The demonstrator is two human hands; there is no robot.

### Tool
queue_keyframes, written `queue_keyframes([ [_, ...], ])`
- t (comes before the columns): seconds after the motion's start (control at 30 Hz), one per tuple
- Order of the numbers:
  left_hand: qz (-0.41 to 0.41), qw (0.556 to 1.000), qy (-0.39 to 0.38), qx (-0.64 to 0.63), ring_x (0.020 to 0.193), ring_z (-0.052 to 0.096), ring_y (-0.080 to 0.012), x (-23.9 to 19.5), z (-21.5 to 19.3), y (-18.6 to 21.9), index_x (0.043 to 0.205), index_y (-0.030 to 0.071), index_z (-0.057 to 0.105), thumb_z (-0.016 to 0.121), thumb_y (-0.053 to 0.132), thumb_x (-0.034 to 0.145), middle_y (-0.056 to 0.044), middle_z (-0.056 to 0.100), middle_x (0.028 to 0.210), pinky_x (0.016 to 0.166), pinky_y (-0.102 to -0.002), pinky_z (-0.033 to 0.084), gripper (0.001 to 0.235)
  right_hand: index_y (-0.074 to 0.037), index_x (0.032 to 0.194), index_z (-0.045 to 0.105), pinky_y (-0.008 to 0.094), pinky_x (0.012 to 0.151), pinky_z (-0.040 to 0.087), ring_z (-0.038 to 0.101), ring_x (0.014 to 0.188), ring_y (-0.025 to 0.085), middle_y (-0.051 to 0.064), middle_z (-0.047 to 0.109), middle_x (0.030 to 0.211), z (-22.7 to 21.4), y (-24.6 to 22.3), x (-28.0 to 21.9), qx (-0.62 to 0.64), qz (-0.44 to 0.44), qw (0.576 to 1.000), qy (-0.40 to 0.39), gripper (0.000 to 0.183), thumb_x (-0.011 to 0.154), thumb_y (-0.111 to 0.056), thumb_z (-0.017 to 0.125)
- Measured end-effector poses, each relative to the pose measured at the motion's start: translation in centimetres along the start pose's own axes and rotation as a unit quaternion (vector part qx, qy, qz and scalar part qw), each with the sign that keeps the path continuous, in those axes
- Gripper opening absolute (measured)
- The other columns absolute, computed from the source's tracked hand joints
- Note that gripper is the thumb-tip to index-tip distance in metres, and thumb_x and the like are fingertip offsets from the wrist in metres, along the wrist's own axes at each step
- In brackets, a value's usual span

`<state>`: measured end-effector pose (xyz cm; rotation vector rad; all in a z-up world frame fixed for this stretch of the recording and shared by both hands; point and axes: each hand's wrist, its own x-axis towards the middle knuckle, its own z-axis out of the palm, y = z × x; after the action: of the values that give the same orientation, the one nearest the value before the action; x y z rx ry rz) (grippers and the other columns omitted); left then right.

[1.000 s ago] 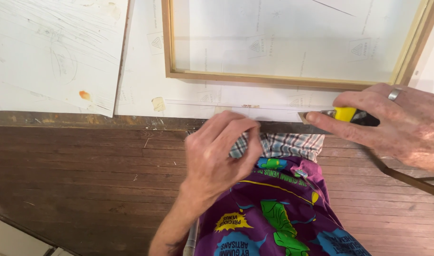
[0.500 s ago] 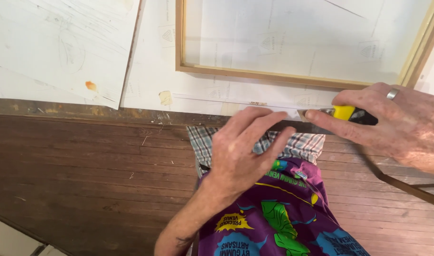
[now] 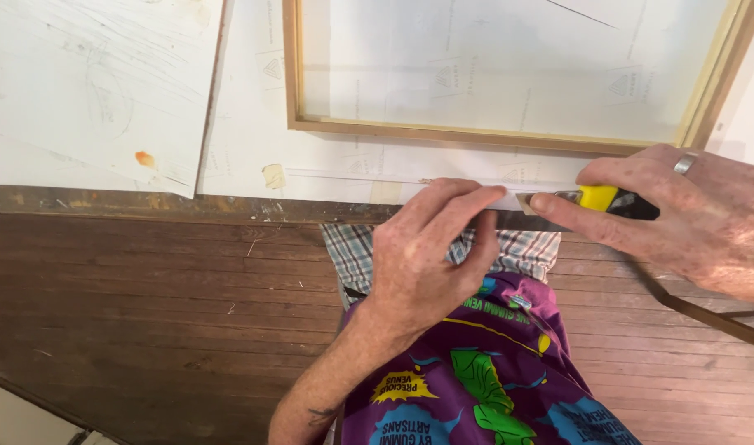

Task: Fitting thin wooden spacer strips into a picture frame by measuring and cutting them to size with a utility knife.

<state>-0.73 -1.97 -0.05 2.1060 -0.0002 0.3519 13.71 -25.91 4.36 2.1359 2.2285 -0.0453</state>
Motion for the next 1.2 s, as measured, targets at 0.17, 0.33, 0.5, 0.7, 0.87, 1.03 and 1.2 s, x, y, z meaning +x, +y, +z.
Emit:
queue_keyframes([
  [0.17,0.091,0.986,0.022,0.137,0.082,0.063,-0.0269,0.0,-0.1,-1.3,0.117,0.004,0.065,0.076,0.008,0.1,-0.01,0.067,0.103,0.072,-0.041,0.052,0.021,-0.018,0.16,0.046,0.036,0.086,0.06,0.07,0.095,0.026,0.018,0.062,0.124,0.3,-0.3,-0.5,-0.01,0.022,1.0,-0.018,0.066,0.095,-0.008,0.048],
  [0.33,0.087,0.974,-0.024,0.205,0.102,0.065,-0.0231,0.9,-0.9,-1.7,0.111,0.014,0.071,0.081,0.013,0.1,-0.001,0.064,0.113,0.093,-0.045,0.034,0.014,0.007,0.152,0.049,0.04,0.062,0.061,0.062,0.101,0.035,0.028,0.061,0.11,2.3,1.3,-0.6,-0.033,-0.089,0.995,0.0,0.055,0.099,-0.005,0.052],
  [0.5,0.117,0.977,-0.052,0.169,0.1,0.064,-0.0246,1.5,-2.1,-2.8,0.107,0.015,0.071,0.074,0.008,0.101,-0.002,0.06,0.111,0.092,-0.045,0.038,0.01,0.002,0.152,0.054,0.041,0.068,0.066,0.065,0.106,0.031,0.024,0.061,0.108,1.4,1.2,0.5,-0.046,-0.087,0.995,0.001,0.053,0.1,-0.008,0.052],
  [0.7,0.134,0.981,-0.028,0.14,0.098,0.063,-0.0258,0.9,-2.3,-3.5,0.116,0.011,0.069,0.067,0.0,0.101,-0.004,0.063,0.112,0.1,-0.048,0.042,0.019,-0.019,0.162,0.041,0.04,0.09,0.063,0.068,0.112,0.03,0.016,0.056,0.125,0.6,-0.3,0.4,-0.032,-0.007,0.997,-0.073,0.065,0.1,-0.002,0.048],
  [0.87,0.126,0.987,-0.032,0.098,0.1,0.066,-0.0264,0.7,-2.0,-3.4,0.117,0.012,0.067,0.077,0.012,0.102,-0.005,0.067,0.113,0.102,-0.048,0.039,0.018,-0.027,0.154,0.055,0.042,0.084,0.066,0.07,0.108,0.029,0.011,0.057,0.126,1.0,-0.6,0.6,0.01,0.026,0.999,-0.022,0.055,0.104,-0.003,0.052],
  [1.03,0.141,0.984,-0.077,0.077,0.102,0.063,-0.0258,1.3,-1.8,-3.4,0.118,0.014,0.067,0.085,0.02,0.099,-0.003,0.064,0.112,0.101,-0.049,0.037,0.027,-0.031,0.15,0.061,0.043,0.086,0.065,0.071,0.108,0.027,0.008,0.059,0.128,1.4,-0.7,0.5,0.016,0.046,0.999,0.009,0.056,0.104,0.002,0.064],
  [1.2,0.138,0.985,-0.102,0.03,0.102,0.06,-0.0256,1.8,-1.8,-2.9,0.115,0.017,0.066,0.082,0.022,0.096,0.0,0.062,0.111,0.1,-0.052,0.037,0.025,-0.025,0.152,0.057,0.044,0.087,0.064,0.069,0.107,0.029,0.011,0.057,0.126,0.4,-0.5,0.6,0.042,0.04,0.998,-0.001,0.052,0.103,-0.007,0.061],
])
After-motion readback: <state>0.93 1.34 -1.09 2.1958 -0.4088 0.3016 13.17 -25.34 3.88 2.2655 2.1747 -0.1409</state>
